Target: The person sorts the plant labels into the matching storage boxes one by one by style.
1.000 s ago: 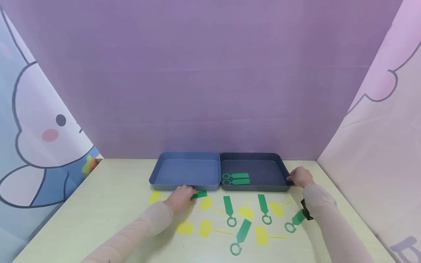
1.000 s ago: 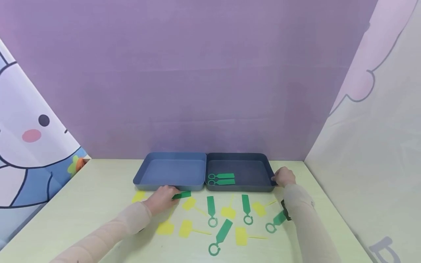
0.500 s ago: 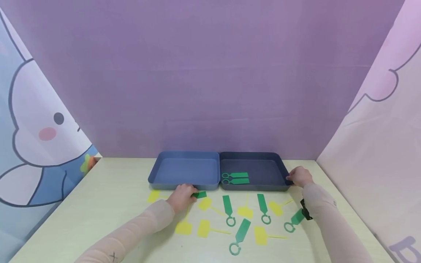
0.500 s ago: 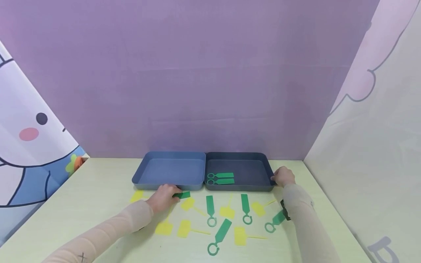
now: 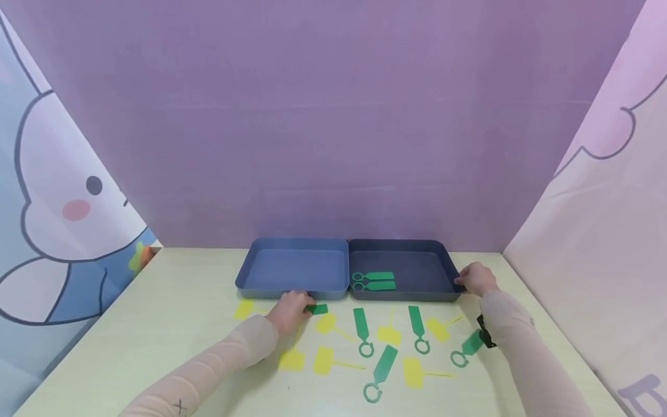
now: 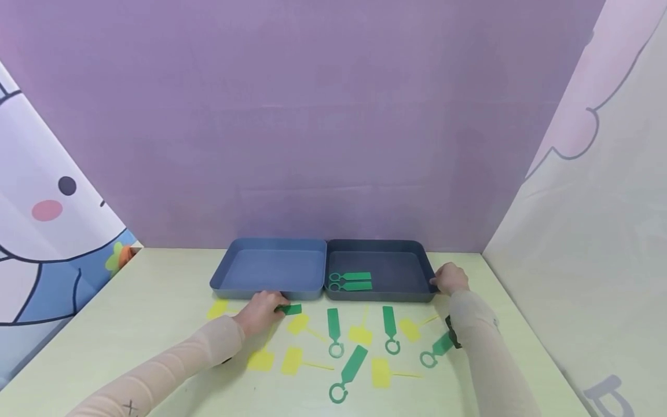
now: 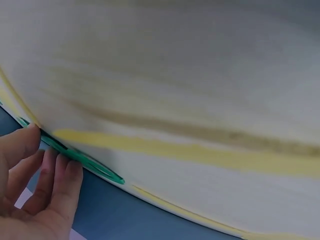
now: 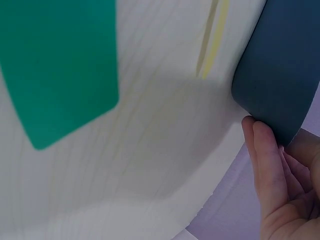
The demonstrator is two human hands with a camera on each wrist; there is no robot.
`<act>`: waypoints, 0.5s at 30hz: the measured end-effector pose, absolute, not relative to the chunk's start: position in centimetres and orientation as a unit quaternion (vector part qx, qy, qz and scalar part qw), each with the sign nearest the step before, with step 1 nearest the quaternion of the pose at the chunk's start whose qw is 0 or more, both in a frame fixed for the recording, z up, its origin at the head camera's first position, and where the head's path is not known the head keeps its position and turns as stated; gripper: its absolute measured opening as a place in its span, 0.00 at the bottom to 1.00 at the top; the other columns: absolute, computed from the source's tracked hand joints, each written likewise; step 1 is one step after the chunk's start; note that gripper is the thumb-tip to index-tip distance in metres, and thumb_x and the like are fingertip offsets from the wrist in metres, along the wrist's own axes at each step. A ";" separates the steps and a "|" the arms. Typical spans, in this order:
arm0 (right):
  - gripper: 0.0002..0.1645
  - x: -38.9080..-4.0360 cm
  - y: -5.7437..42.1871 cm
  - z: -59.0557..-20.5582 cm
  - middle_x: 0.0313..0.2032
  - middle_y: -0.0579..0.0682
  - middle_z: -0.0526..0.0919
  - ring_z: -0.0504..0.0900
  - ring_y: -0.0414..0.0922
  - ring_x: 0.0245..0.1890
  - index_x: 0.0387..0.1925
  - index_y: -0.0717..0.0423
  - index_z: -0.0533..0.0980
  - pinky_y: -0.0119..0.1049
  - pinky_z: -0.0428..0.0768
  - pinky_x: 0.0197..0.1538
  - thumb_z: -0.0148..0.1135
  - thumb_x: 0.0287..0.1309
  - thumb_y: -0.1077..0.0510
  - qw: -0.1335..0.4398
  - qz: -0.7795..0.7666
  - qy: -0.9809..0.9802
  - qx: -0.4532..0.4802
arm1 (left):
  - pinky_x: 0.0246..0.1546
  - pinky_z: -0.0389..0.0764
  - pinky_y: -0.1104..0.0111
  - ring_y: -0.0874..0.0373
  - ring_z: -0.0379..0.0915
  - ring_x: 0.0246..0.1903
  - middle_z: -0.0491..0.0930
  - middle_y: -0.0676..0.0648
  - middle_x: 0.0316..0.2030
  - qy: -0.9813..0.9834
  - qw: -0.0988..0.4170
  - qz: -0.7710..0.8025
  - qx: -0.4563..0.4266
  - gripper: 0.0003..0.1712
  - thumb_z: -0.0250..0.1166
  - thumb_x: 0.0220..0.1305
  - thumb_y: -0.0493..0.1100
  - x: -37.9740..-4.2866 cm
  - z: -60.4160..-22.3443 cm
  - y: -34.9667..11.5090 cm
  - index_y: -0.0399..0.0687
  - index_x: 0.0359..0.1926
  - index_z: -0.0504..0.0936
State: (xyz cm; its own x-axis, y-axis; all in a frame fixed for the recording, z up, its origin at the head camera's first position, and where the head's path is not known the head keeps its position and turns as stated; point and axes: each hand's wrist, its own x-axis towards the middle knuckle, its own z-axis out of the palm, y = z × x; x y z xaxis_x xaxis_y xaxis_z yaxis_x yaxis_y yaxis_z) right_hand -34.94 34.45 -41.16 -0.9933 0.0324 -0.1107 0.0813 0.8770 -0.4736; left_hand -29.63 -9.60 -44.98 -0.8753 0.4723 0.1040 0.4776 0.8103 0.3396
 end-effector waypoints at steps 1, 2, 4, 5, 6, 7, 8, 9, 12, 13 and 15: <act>0.21 -34.9 34.5 -41.2 0.44 0.71 0.78 0.84 0.46 0.25 0.46 0.76 0.73 0.49 0.79 0.44 0.59 0.55 0.62 0.050 -0.246 0.968 0.029 | 0.37 0.80 0.61 0.49 0.78 0.36 0.80 0.44 0.34 -0.951 0.010 -0.177 -0.252 0.14 0.67 0.52 0.35 -29.6 -45.0 -9.5 0.40 0.42 0.84; 0.21 -34.9 34.5 -41.1 0.43 0.71 0.78 0.84 0.46 0.25 0.46 0.76 0.73 0.49 0.79 0.44 0.59 0.55 0.62 0.049 -0.246 0.968 0.029 | 0.37 0.80 0.61 0.49 0.78 0.36 0.80 0.44 0.34 -0.951 0.013 -0.177 -0.255 0.13 0.67 0.52 0.34 -29.6 -45.0 -9.5 0.40 0.42 0.84; 0.20 -34.9 34.4 -41.1 0.43 0.71 0.78 0.84 0.46 0.25 0.45 0.76 0.73 0.49 0.79 0.44 0.60 0.55 0.62 0.049 -0.247 0.967 0.029 | 0.36 0.80 0.60 0.49 0.78 0.35 0.80 0.44 0.33 -0.950 0.021 -0.174 -0.258 0.13 0.67 0.52 0.34 -29.5 -45.1 -9.4 0.40 0.41 0.84; 0.20 -34.9 34.4 -41.1 0.43 0.71 0.79 0.84 0.47 0.25 0.45 0.76 0.73 0.49 0.79 0.44 0.60 0.55 0.63 0.049 -0.248 0.967 0.029 | 0.36 0.80 0.61 0.50 0.78 0.35 0.80 0.44 0.32 -0.950 0.028 -0.171 -0.261 0.12 0.67 0.52 0.34 -29.4 -45.1 -9.4 0.40 0.40 0.84; 0.20 -34.9 34.4 -41.1 0.42 0.71 0.79 0.84 0.47 0.25 0.45 0.76 0.74 0.48 0.79 0.43 0.60 0.55 0.63 0.049 -0.248 0.967 0.028 | 0.35 0.80 0.61 0.50 0.77 0.34 0.80 0.44 0.32 -0.949 0.034 -0.169 -0.265 0.11 0.67 0.52 0.34 -29.4 -45.2 -9.4 0.40 0.39 0.84; 0.20 -34.8 34.4 -41.1 0.42 0.71 0.79 0.84 0.47 0.25 0.45 0.76 0.74 0.48 0.79 0.43 0.60 0.55 0.63 0.049 -0.248 0.967 0.029 | 0.35 0.80 0.61 0.51 0.77 0.33 0.80 0.44 0.31 -0.948 0.040 -0.167 -0.269 0.10 0.67 0.51 0.33 -29.4 -45.3 -9.4 0.39 0.38 0.84; 0.20 -34.9 34.4 -41.1 0.42 0.71 0.79 0.84 0.47 0.25 0.45 0.76 0.74 0.48 0.79 0.43 0.60 0.55 0.63 0.050 -0.247 0.967 0.030 | 0.35 0.80 0.61 0.51 0.77 0.32 0.80 0.44 0.31 -0.947 0.044 -0.166 -0.270 0.10 0.66 0.51 0.33 -29.4 -45.3 -9.3 0.39 0.38 0.84; 0.20 -34.9 34.4 -41.1 0.42 0.71 0.79 0.84 0.47 0.26 0.45 0.76 0.74 0.48 0.79 0.43 0.60 0.55 0.63 0.050 -0.247 0.967 0.031 | 0.34 0.80 0.62 0.52 0.77 0.32 0.80 0.45 0.31 -0.947 0.046 -0.164 -0.271 0.10 0.66 0.51 0.34 -29.4 -45.4 -9.3 0.40 0.37 0.85; 0.20 -34.9 34.4 -41.1 0.42 0.70 0.79 0.85 0.48 0.26 0.45 0.77 0.73 0.48 0.79 0.43 0.60 0.55 0.63 0.051 -0.247 0.967 0.032 | 0.34 0.80 0.62 0.52 0.77 0.33 0.79 0.44 0.32 -0.947 0.045 -0.168 -0.270 0.11 0.66 0.51 0.34 -29.4 -45.4 -9.3 0.39 0.38 0.84; 0.20 -34.9 34.4 -41.1 0.41 0.70 0.79 0.85 0.48 0.27 0.45 0.77 0.73 0.48 0.79 0.44 0.60 0.55 0.63 0.051 -0.247 0.967 0.032 | 0.35 0.80 0.62 0.52 0.77 0.34 0.80 0.44 0.33 -0.948 0.043 -0.170 -0.267 0.11 0.66 0.51 0.34 -29.3 -45.3 -9.3 0.38 0.39 0.84; 0.20 -34.9 34.3 -41.1 0.42 0.71 0.79 0.85 0.49 0.27 0.45 0.77 0.73 0.49 0.79 0.44 0.60 0.55 0.63 0.051 -0.248 0.967 0.033 | 0.37 0.80 0.62 0.51 0.77 0.35 0.80 0.44 0.34 -0.948 0.037 -0.178 -0.261 0.12 0.66 0.52 0.34 -29.3 -45.1 -9.3 0.38 0.40 0.84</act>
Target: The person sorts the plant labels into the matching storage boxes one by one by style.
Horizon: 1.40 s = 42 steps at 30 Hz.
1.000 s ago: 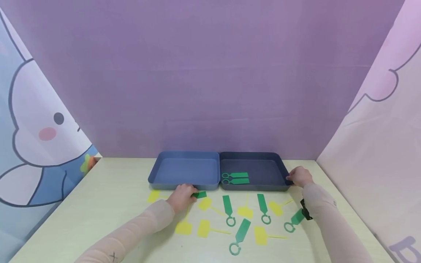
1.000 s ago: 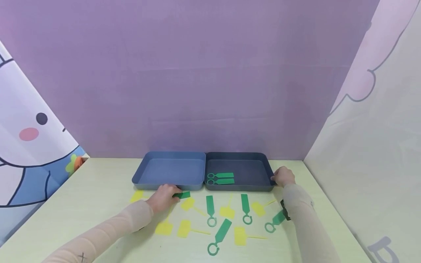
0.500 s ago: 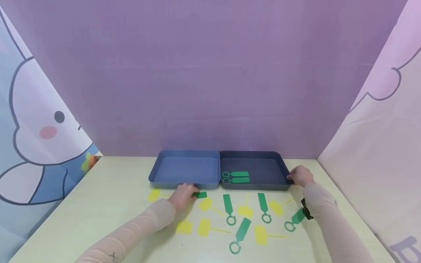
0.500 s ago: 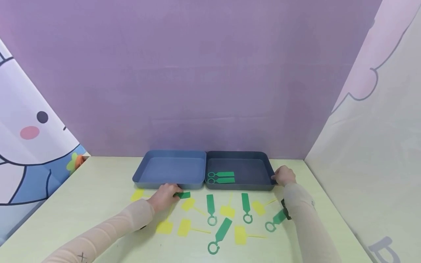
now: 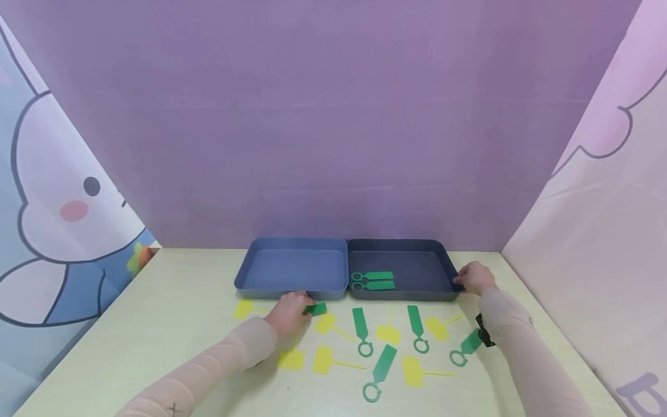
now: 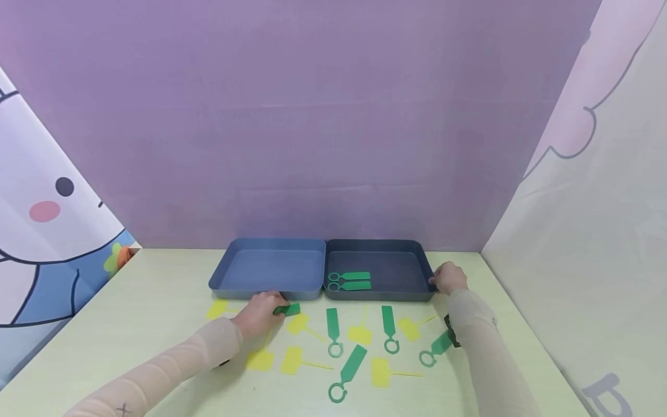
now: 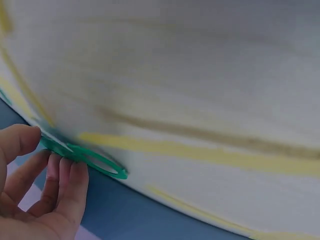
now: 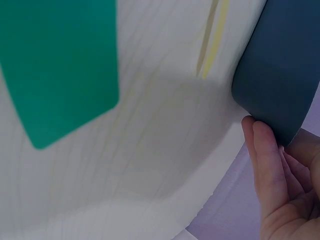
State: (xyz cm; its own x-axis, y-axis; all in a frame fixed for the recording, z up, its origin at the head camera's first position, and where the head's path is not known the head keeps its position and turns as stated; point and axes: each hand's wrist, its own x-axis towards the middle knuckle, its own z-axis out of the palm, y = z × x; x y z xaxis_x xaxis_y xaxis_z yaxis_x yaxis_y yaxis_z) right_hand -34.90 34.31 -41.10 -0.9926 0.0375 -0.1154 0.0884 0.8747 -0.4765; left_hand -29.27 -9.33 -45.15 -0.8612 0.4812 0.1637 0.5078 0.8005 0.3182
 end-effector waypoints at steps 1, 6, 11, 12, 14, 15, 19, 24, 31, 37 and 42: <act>0.21 -34.9 34.3 -41.1 0.42 0.71 0.79 0.85 0.49 0.28 0.45 0.77 0.73 0.49 0.79 0.44 0.60 0.55 0.63 0.051 -0.248 0.967 0.032 | 0.38 0.80 0.61 0.51 0.77 0.36 0.80 0.44 0.35 -0.947 0.038 -0.182 -0.260 0.13 0.66 0.52 0.34 -29.3 -45.0 -9.3 0.38 0.41 0.84; 0.21 -34.9 34.3 -40.8 0.42 0.71 0.78 0.85 0.49 0.27 0.46 0.78 0.72 0.48 0.79 0.43 0.59 0.55 0.63 0.053 -0.248 0.967 0.034 | 0.40 0.79 0.58 0.50 0.77 0.38 0.80 0.45 0.35 -0.942 0.036 -0.214 -0.257 0.13 0.67 0.51 0.36 -29.0 -44.0 -9.1 0.39 0.41 0.84; 0.21 -34.9 34.3 -40.7 0.42 0.71 0.79 0.84 0.47 0.26 0.45 0.78 0.72 0.48 0.79 0.43 0.59 0.55 0.63 0.050 -0.247 0.967 0.033 | 0.40 0.78 0.58 0.52 0.76 0.38 0.80 0.47 0.37 -0.935 0.023 -0.248 -0.253 0.14 0.68 0.51 0.38 -28.8 -42.8 -8.6 0.42 0.42 0.84; 0.20 -34.9 34.3 -40.7 0.42 0.71 0.79 0.84 0.47 0.26 0.45 0.78 0.72 0.47 0.79 0.43 0.59 0.55 0.63 0.050 -0.247 0.967 0.033 | 0.40 0.78 0.59 0.53 0.76 0.38 0.80 0.48 0.37 -0.935 0.022 -0.250 -0.252 0.14 0.68 0.51 0.38 -28.8 -42.6 -8.4 0.43 0.42 0.84; 0.20 -34.9 34.4 -40.7 0.41 0.71 0.79 0.84 0.47 0.26 0.45 0.78 0.72 0.47 0.80 0.42 0.59 0.55 0.64 0.050 -0.248 0.967 0.033 | 0.40 0.77 0.60 0.55 0.76 0.37 0.80 0.49 0.37 -0.934 0.022 -0.249 -0.254 0.14 0.68 0.51 0.39 -28.8 -42.2 -8.1 0.44 0.42 0.84; 0.20 -34.9 34.4 -40.7 0.41 0.71 0.79 0.84 0.47 0.26 0.45 0.78 0.72 0.46 0.80 0.42 0.59 0.55 0.64 0.050 -0.249 0.967 0.033 | 0.39 0.77 0.60 0.56 0.76 0.37 0.80 0.49 0.37 -0.934 0.023 -0.249 -0.256 0.14 0.67 0.51 0.39 -28.8 -42.0 -7.9 0.45 0.42 0.84; 0.21 -34.8 34.6 -40.7 0.41 0.71 0.79 0.84 0.46 0.26 0.45 0.78 0.72 0.46 0.80 0.42 0.59 0.55 0.64 0.050 -0.251 0.966 0.035 | 0.39 0.76 0.62 0.58 0.76 0.35 0.79 0.51 0.35 -0.931 0.030 -0.248 -0.266 0.14 0.67 0.51 0.40 -28.8 -41.1 -6.9 0.46 0.42 0.84; 0.20 -34.8 34.5 -41.0 0.41 0.71 0.79 0.84 0.45 0.25 0.45 0.78 0.72 0.45 0.80 0.41 0.59 0.55 0.64 0.050 -0.257 0.964 0.038 | 0.39 0.74 0.65 0.59 0.75 0.35 0.78 0.52 0.35 -0.927 0.014 -0.255 -0.275 0.15 0.65 0.53 0.41 -29.0 -39.8 -5.2 0.47 0.44 0.84; 0.20 -34.8 34.6 -41.1 0.42 0.71 0.78 0.83 0.46 0.25 0.44 0.77 0.73 0.44 0.81 0.39 0.60 0.54 0.64 0.045 -0.256 0.965 0.036 | 0.38 0.78 0.71 0.60 0.76 0.38 0.78 0.52 0.39 -0.923 -0.013 -0.259 -0.284 0.17 0.65 0.55 0.42 -29.9 -38.2 -2.4 0.49 0.48 0.82; 0.20 -34.8 34.6 -41.1 0.43 0.72 0.78 0.84 0.46 0.26 0.45 0.77 0.73 0.45 0.80 0.41 0.60 0.55 0.64 0.045 -0.255 0.965 0.042 | 0.38 0.78 0.72 0.61 0.75 0.40 0.77 0.52 0.40 -0.922 -0.026 -0.259 -0.288 0.18 0.65 0.56 0.41 -31.1 -37.2 0.1 0.48 0.50 0.81; 0.19 -34.8 34.3 -41.4 0.42 0.71 0.78 0.83 0.46 0.25 0.44 0.77 0.74 0.44 0.81 0.39 0.60 0.54 0.64 0.042 -0.262 0.963 0.042 | 0.39 0.77 0.72 0.61 0.74 0.42 0.77 0.52 0.42 -0.920 -0.024 -0.239 -0.310 0.18 0.63 0.57 0.40 -32.2 -36.6 1.8 0.48 0.50 0.81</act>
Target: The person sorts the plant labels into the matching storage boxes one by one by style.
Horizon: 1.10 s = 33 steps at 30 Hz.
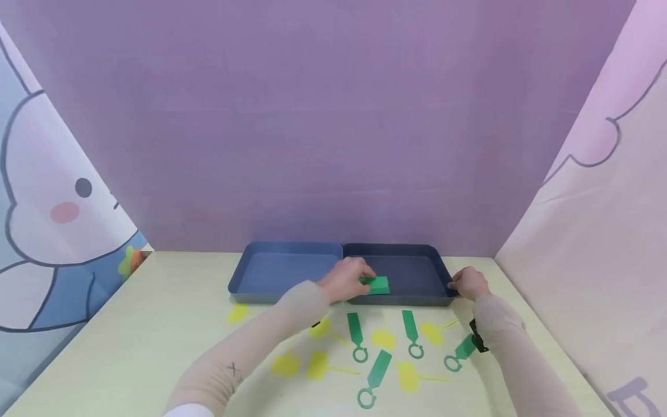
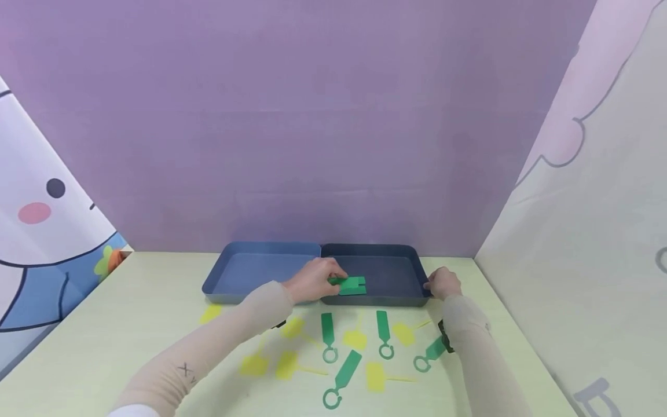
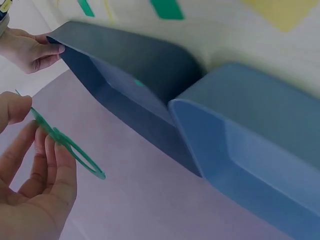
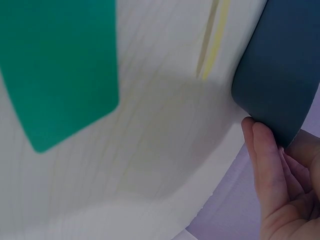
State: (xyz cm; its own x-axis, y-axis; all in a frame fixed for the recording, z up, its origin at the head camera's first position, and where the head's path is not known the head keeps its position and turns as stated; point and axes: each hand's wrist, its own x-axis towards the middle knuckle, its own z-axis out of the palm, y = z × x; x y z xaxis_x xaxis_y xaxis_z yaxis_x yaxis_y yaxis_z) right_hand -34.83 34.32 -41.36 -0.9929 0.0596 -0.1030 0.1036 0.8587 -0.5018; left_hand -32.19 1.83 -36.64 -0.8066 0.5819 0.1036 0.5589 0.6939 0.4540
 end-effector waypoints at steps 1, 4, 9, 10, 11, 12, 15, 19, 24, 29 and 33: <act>0.19 -34.8 34.3 -41.4 0.42 0.71 0.78 0.83 0.46 0.25 0.44 0.76 0.74 0.43 0.81 0.39 0.60 0.54 0.64 0.041 -0.264 0.963 0.042 | 0.39 0.77 0.72 0.61 0.74 0.42 0.78 0.52 0.42 0.919 0.022 0.235 0.316 0.17 0.63 0.57 0.39 -32.5 -36.6 2.2 0.49 0.50 0.81; 0.19 -34.9 34.4 -41.5 0.42 0.71 0.79 0.84 0.46 0.25 0.44 0.76 0.74 0.43 0.81 0.39 0.60 0.54 0.64 0.039 -0.268 0.962 0.043 | 0.37 0.77 0.74 0.60 0.74 0.42 0.78 0.51 0.44 0.916 0.025 0.230 0.328 0.17 0.62 0.57 0.39 -33.3 -36.5 3.3 0.49 0.50 0.81; 0.19 -34.8 34.3 -41.3 0.41 0.72 0.79 0.84 0.46 0.25 0.44 0.77 0.74 0.44 0.81 0.40 0.60 0.54 0.64 0.038 -0.266 0.962 0.041 | 0.39 0.78 0.74 0.60 0.75 0.44 0.79 0.51 0.47 0.913 0.044 0.229 0.336 0.18 0.63 0.58 0.39 -34.3 -36.8 5.1 0.49 0.51 0.80; 0.19 -34.8 34.3 -41.2 0.41 0.72 0.79 0.84 0.46 0.25 0.44 0.77 0.74 0.44 0.81 0.40 0.60 0.54 0.64 0.038 -0.267 0.962 0.042 | 0.40 0.78 0.74 0.59 0.76 0.45 0.79 0.51 0.47 0.912 0.046 0.229 0.338 0.18 0.64 0.57 0.39 -34.5 -36.9 5.5 0.49 0.50 0.81; 0.19 -34.8 34.3 -41.2 0.41 0.72 0.79 0.84 0.46 0.25 0.43 0.77 0.74 0.44 0.81 0.40 0.60 0.54 0.64 0.037 -0.266 0.962 0.042 | 0.40 0.78 0.73 0.60 0.76 0.45 0.80 0.51 0.47 0.912 0.046 0.226 0.340 0.17 0.64 0.57 0.39 -34.7 -37.0 5.8 0.49 0.50 0.81; 0.19 -34.8 34.3 -41.1 0.41 0.71 0.79 0.84 0.46 0.25 0.43 0.77 0.74 0.44 0.81 0.40 0.60 0.54 0.64 0.036 -0.266 0.962 0.042 | 0.41 0.78 0.73 0.60 0.76 0.45 0.80 0.51 0.47 0.912 0.046 0.222 0.343 0.17 0.64 0.57 0.39 -34.9 -37.2 6.2 0.49 0.50 0.81; 0.18 -34.8 34.2 -41.2 0.40 0.71 0.79 0.83 0.45 0.24 0.43 0.76 0.74 0.43 0.81 0.39 0.60 0.54 0.64 0.036 -0.265 0.963 0.042 | 0.42 0.78 0.73 0.61 0.77 0.44 0.81 0.52 0.46 0.912 0.047 0.213 0.347 0.16 0.64 0.57 0.40 -35.3 -37.9 7.3 0.50 0.49 0.82; 0.17 -34.8 34.2 -41.4 0.39 0.70 0.80 0.84 0.45 0.24 0.42 0.75 0.75 0.41 0.81 0.38 0.60 0.54 0.64 0.038 -0.267 0.962 0.046 | 0.42 0.78 0.73 0.61 0.77 0.44 0.82 0.53 0.45 0.917 0.055 0.207 0.337 0.16 0.65 0.57 0.40 -35.6 -38.9 8.5 0.51 0.48 0.82; 0.17 -34.8 34.2 -41.4 0.39 0.70 0.80 0.84 0.47 0.26 0.42 0.75 0.75 0.42 0.81 0.39 0.61 0.53 0.64 0.039 -0.268 0.962 0.047 | 0.44 0.78 0.72 0.61 0.77 0.45 0.82 0.53 0.45 0.925 0.054 0.190 0.324 0.16 0.65 0.56 0.41 -36.0 -39.8 9.7 0.51 0.48 0.82; 0.17 -34.8 34.1 -41.5 0.38 0.69 0.80 0.84 0.46 0.24 0.41 0.75 0.76 0.40 0.81 0.37 0.61 0.53 0.64 0.034 -0.269 0.961 0.049 | 0.44 0.78 0.74 0.61 0.77 0.46 0.82 0.54 0.45 0.933 0.049 0.159 0.318 0.16 0.66 0.56 0.41 -36.7 -40.8 10.3 0.52 0.48 0.82; 0.17 -35.0 34.1 -41.4 0.40 0.70 0.80 0.84 0.45 0.24 0.42 0.75 0.75 0.41 0.81 0.38 0.61 0.53 0.64 0.034 -0.268 0.962 0.048 | 0.44 0.77 0.74 0.61 0.76 0.45 0.82 0.54 0.44 0.935 0.051 0.140 0.320 0.16 0.66 0.55 0.40 -37.2 -41.4 10.3 0.52 0.46 0.83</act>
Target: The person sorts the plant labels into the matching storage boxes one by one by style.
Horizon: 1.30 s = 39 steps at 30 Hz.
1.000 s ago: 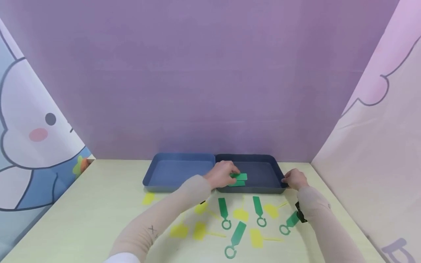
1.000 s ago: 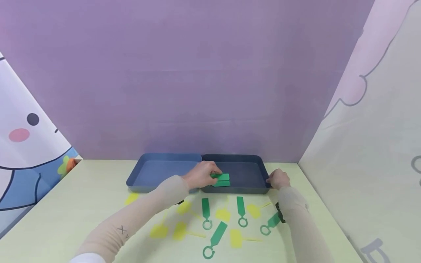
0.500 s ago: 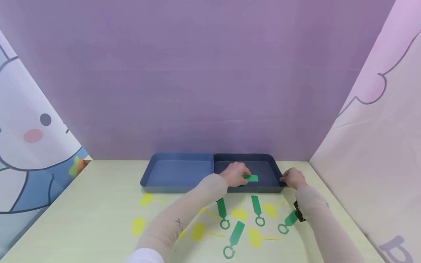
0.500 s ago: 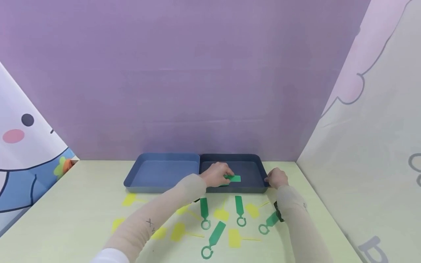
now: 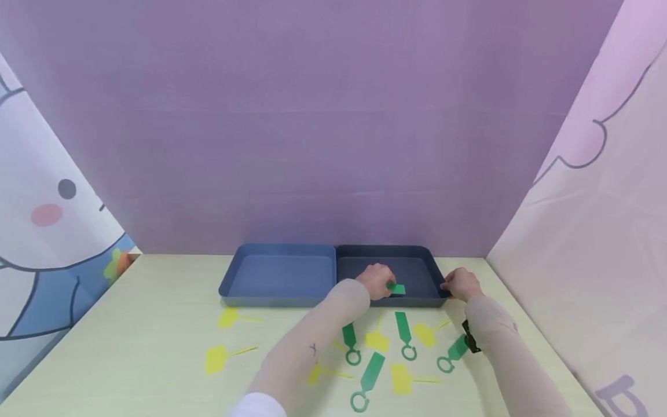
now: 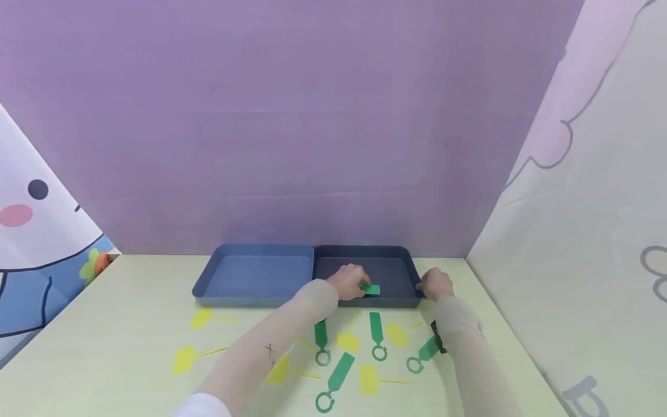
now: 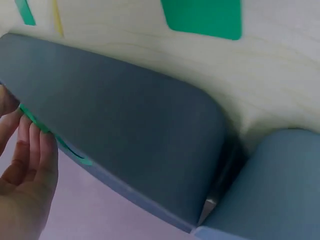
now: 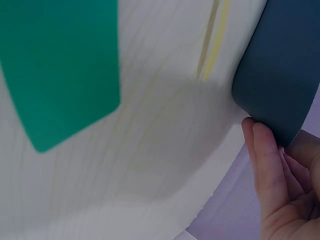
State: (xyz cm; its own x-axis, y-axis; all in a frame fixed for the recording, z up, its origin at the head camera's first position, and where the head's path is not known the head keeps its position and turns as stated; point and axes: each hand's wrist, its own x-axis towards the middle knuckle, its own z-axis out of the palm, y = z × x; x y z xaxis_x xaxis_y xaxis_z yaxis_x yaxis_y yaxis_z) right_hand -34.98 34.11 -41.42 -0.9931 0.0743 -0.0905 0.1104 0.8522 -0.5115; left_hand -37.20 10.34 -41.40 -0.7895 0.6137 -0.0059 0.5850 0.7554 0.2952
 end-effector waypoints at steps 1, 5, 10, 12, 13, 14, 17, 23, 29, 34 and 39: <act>0.18 -35.0 34.2 -41.4 0.41 0.70 0.79 0.84 0.45 0.24 0.42 0.76 0.75 0.41 0.81 0.38 0.61 0.53 0.64 0.034 -0.266 0.962 0.046 | 0.44 0.77 0.74 0.61 0.76 0.45 0.82 0.54 0.44 0.936 0.054 0.139 0.320 0.15 0.66 0.55 0.40 -37.3 -41.5 10.4 0.52 0.46 0.83; 0.19 -35.1 34.2 -41.6 0.42 0.71 0.79 0.84 0.46 0.25 0.44 0.75 0.75 0.42 0.81 0.40 0.61 0.54 0.63 0.035 -0.265 0.962 0.045 | 0.42 0.78 0.74 0.61 0.77 0.44 0.82 0.54 0.43 0.936 0.068 0.141 0.317 0.15 0.66 0.55 0.38 -37.6 -41.7 10.5 0.51 0.45 0.84; 0.18 -34.9 34.1 -41.6 0.41 0.71 0.79 0.84 0.48 0.26 0.43 0.75 0.75 0.42 0.81 0.39 0.61 0.53 0.64 0.029 -0.265 0.963 0.049 | 0.40 0.78 0.75 0.61 0.79 0.40 0.84 0.53 0.40 0.931 0.085 0.154 0.321 0.13 0.66 0.54 0.38 -37.9 -42.2 10.7 0.51 0.43 0.85; 0.18 -34.9 34.1 -41.5 0.41 0.71 0.79 0.84 0.48 0.26 0.42 0.75 0.76 0.42 0.81 0.39 0.62 0.53 0.64 0.028 -0.265 0.963 0.048 | 0.39 0.78 0.75 0.62 0.79 0.39 0.84 0.54 0.38 0.930 0.092 0.156 0.319 0.12 0.67 0.54 0.37 -38.2 -42.5 10.8 0.51 0.41 0.85; 0.17 -34.9 34.1 -41.5 0.40 0.71 0.80 0.84 0.48 0.25 0.42 0.75 0.76 0.42 0.81 0.38 0.62 0.52 0.64 0.027 -0.266 0.962 0.047 | 0.39 0.79 0.75 0.62 0.79 0.39 0.84 0.54 0.38 0.930 0.094 0.156 0.319 0.12 0.67 0.53 0.37 -38.4 -42.6 10.9 0.52 0.41 0.85; 0.17 -34.9 34.2 -41.4 0.40 0.70 0.80 0.84 0.48 0.25 0.41 0.75 0.76 0.41 0.82 0.38 0.62 0.52 0.64 0.027 -0.267 0.962 0.046 | 0.39 0.79 0.75 0.63 0.79 0.38 0.84 0.54 0.38 0.930 0.096 0.153 0.320 0.12 0.67 0.53 0.37 -38.6 -42.7 11.0 0.52 0.41 0.86; 0.17 -35.0 34.2 -41.3 0.39 0.70 0.80 0.84 0.47 0.24 0.41 0.76 0.76 0.40 0.82 0.36 0.62 0.53 0.64 0.026 -0.268 0.962 0.045 | 0.40 0.79 0.74 0.63 0.79 0.38 0.84 0.54 0.37 0.931 0.098 0.141 0.322 0.12 0.67 0.53 0.38 -39.0 -43.0 11.2 0.53 0.40 0.86; 0.16 -35.0 34.2 -41.5 0.37 0.69 0.81 0.84 0.45 0.22 0.39 0.75 0.77 0.38 0.82 0.34 0.62 0.53 0.64 0.023 -0.265 0.963 0.044 | 0.43 0.79 0.72 0.61 0.78 0.41 0.84 0.55 0.39 0.936 0.119 0.136 0.301 0.13 0.66 0.54 0.36 -39.1 -43.3 11.3 0.54 0.41 0.86; 0.15 -35.0 34.1 -41.4 0.38 0.70 0.80 0.84 0.47 0.23 0.39 0.75 0.77 0.39 0.82 0.35 0.61 0.53 0.65 0.023 -0.270 0.961 0.047 | 0.42 0.78 0.71 0.62 0.78 0.41 0.83 0.56 0.39 0.935 0.129 0.148 0.294 0.13 0.65 0.55 0.35 -39.2 -43.4 11.1 0.55 0.41 0.86; 0.17 -35.0 34.1 -41.5 0.40 0.70 0.80 0.84 0.46 0.24 0.41 0.75 0.76 0.43 0.81 0.40 0.61 0.53 0.64 0.029 -0.262 0.963 0.050 | 0.44 0.78 0.71 0.62 0.77 0.42 0.83 0.56 0.39 0.935 0.133 0.151 0.292 0.13 0.63 0.57 0.35 -38.6 -43.0 10.8 0.55 0.42 0.85; 0.15 -35.1 34.1 -41.6 0.37 0.68 0.81 0.83 0.44 0.22 0.39 0.73 0.78 0.43 0.80 0.41 0.61 0.53 0.63 0.027 -0.260 0.964 0.052 | 0.44 0.78 0.70 0.61 0.77 0.43 0.83 0.55 0.40 0.936 0.138 0.153 0.285 0.14 0.62 0.58 0.35 -38.5 -42.9 10.7 0.55 0.42 0.85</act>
State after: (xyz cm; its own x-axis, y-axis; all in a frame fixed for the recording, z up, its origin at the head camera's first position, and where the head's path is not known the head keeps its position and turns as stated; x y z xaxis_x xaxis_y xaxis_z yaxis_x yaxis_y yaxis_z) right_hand -35.09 34.13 -41.64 -0.9931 0.0856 -0.0797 0.1141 0.8592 -0.4987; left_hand -38.46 10.72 -42.91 -0.7993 0.5761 -0.1710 0.4919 0.7907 0.3645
